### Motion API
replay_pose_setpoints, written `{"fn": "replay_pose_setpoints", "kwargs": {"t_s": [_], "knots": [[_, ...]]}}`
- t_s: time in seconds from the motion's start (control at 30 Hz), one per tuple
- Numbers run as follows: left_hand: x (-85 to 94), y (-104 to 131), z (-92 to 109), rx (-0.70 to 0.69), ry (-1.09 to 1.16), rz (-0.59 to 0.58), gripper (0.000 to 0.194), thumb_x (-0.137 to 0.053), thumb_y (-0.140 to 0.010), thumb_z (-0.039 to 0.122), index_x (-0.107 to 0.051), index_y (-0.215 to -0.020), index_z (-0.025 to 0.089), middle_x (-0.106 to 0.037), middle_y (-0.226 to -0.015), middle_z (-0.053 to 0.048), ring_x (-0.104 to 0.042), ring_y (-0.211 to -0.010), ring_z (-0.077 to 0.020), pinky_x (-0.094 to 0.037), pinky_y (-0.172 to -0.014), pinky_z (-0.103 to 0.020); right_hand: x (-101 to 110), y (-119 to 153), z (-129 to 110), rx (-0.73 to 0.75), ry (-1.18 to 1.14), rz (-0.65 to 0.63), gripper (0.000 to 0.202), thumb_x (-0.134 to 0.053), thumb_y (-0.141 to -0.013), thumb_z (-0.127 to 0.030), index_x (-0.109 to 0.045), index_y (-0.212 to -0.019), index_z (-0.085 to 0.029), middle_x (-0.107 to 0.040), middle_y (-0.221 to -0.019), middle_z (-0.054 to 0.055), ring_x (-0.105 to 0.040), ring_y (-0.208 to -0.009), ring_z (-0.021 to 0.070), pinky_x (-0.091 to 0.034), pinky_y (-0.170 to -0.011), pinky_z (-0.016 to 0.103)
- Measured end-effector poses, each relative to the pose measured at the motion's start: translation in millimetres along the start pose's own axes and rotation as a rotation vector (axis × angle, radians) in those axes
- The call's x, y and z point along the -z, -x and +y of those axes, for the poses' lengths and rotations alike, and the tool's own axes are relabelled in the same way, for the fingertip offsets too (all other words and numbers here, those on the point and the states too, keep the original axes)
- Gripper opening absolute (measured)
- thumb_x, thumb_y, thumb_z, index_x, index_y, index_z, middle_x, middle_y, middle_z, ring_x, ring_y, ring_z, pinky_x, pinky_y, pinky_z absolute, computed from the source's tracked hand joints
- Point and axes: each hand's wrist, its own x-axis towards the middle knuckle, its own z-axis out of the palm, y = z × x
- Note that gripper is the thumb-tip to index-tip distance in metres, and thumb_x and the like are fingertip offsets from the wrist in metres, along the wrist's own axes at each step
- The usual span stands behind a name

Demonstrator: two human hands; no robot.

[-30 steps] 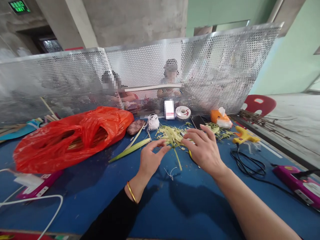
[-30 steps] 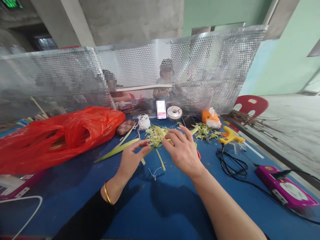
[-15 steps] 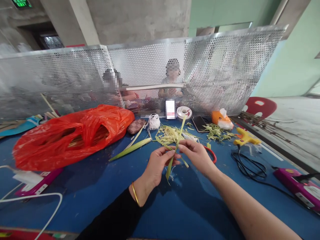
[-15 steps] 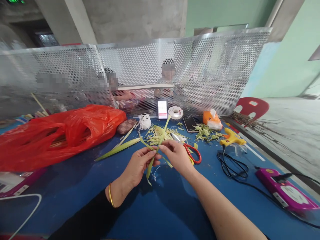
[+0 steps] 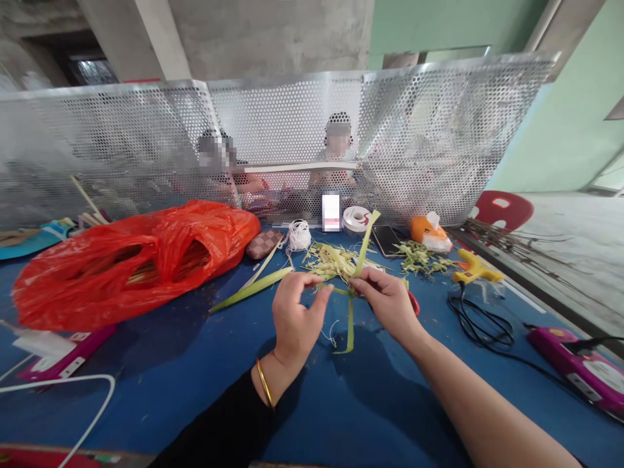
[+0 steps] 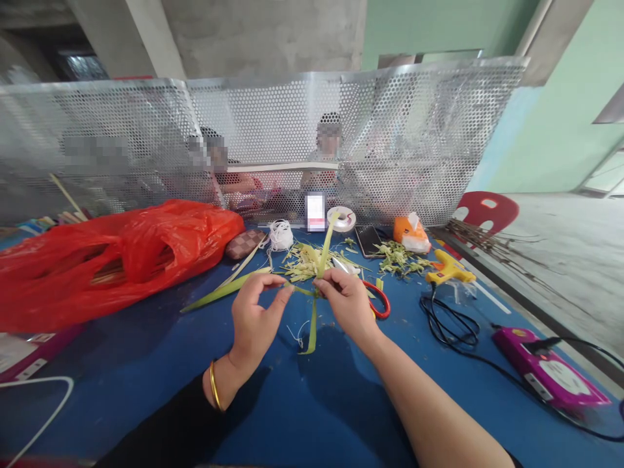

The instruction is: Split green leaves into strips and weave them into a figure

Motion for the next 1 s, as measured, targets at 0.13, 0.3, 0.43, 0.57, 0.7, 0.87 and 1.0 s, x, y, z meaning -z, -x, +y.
{"fn": "replay_pose_setpoints", "kwargs": {"t_s": [0.13,0.3,0.43,0.57,0.7,0.87,1.0], "knots": [[1.7,-0.5,0.5,-0.008,-0.095,-0.339,0.024,-0.081,-0.066,0.033,-0.077,-0.089,0.027,-0.071,-0.078,-0.004,-0.061,-0.078,-0.0232,-0.043,-0.078,-0.028,-6.4,5.6,2.9,0.044,0.006,-0.096,0.022,-0.060,-0.082,-0.033,-0.058,-0.065,-0.019,-0.050,-0.061,-0.002,-0.043,-0.059,0.0134,-0.036,-0.053,0.025],[-3.1,1.0,-7.5,0.301,0.116,-0.571,0.019,-0.073,-0.073,0.034,-0.077,-0.086,0.021,-0.065,-0.057,0.000,-0.055,-0.050,-0.0158,-0.041,-0.053,-0.024,-11.6,9.7,7.9,0.167,0.084,-0.085,0.023,-0.062,-0.083,-0.028,-0.058,-0.061,-0.020,-0.049,-0.063,-0.002,-0.048,-0.063,0.0150,-0.040,-0.059,0.027],[-5.9,2.0,-6.2,0.404,0.235,-0.625,0.016,-0.073,-0.071,0.033,-0.075,-0.077,0.018,-0.066,-0.060,0.000,-0.055,-0.047,-0.0129,-0.041,-0.049,-0.023,-14.4,11.4,8.0,0.162,0.064,-0.069,0.020,-0.062,-0.082,-0.027,-0.062,-0.064,-0.020,-0.053,-0.068,0.000,-0.053,-0.067,0.0163,-0.042,-0.062,0.029],[-4.5,-0.3,-4.0,0.463,0.223,-0.612,0.017,-0.073,-0.072,0.034,-0.076,-0.073,0.018,-0.069,-0.062,-0.002,-0.059,-0.047,-0.0132,-0.037,-0.045,-0.022,-11.1,10.2,2.1,0.123,0.064,-0.022,0.011,-0.063,-0.081,-0.027,-0.066,-0.072,-0.020,-0.060,-0.074,0.002,-0.056,-0.069,0.0171,-0.045,-0.065,0.030],[-0.3,-6.1,-4.9,0.617,0.387,-0.496,0.025,-0.075,-0.071,0.034,-0.077,-0.089,0.017,-0.076,-0.082,-0.009,-0.061,-0.050,-0.0113,-0.037,-0.045,-0.020,-2.7,8.5,-5.1,0.180,0.206,0.153,0.016,-0.057,-0.087,-0.031,-0.067,-0.080,-0.020,-0.067,-0.082,0.005,-0.060,-0.078,0.0202,-0.046,-0.071,0.031],[3.9,-12.5,-9.3,0.699,0.526,-0.346,0.030,-0.080,-0.067,0.032,-0.076,-0.093,0.017,-0.077,-0.088,-0.008,-0.061,-0.053,-0.0082,-0.037,-0.047,-0.018,-3.2,10.2,-7.0,0.274,0.456,-0.060,0.021,-0.058,-0.090,-0.034,-0.066,-0.074,-0.022,-0.069,-0.074,0.002,-0.061,-0.072,0.0195,-0.042,-0.070,0.031],[3.2,-13.0,-11.3,0.721,0.576,-0.306,0.032,-0.081,-0.066,0.031,-0.075,-0.094,0.016,-0.077,-0.090,-0.009,-0.061,-0.055,-0.0079,-0.038,-0.048,-0.018,-10.1,12.3,-1.1,0.189,0.450,-0.251,0.031,-0.052,-0.092,-0.030,-0.059,-0.064,-0.021,-0.063,-0.061,-0.001,-0.057,-0.060,0.0157,-0.039,-0.060,0.026]]}}
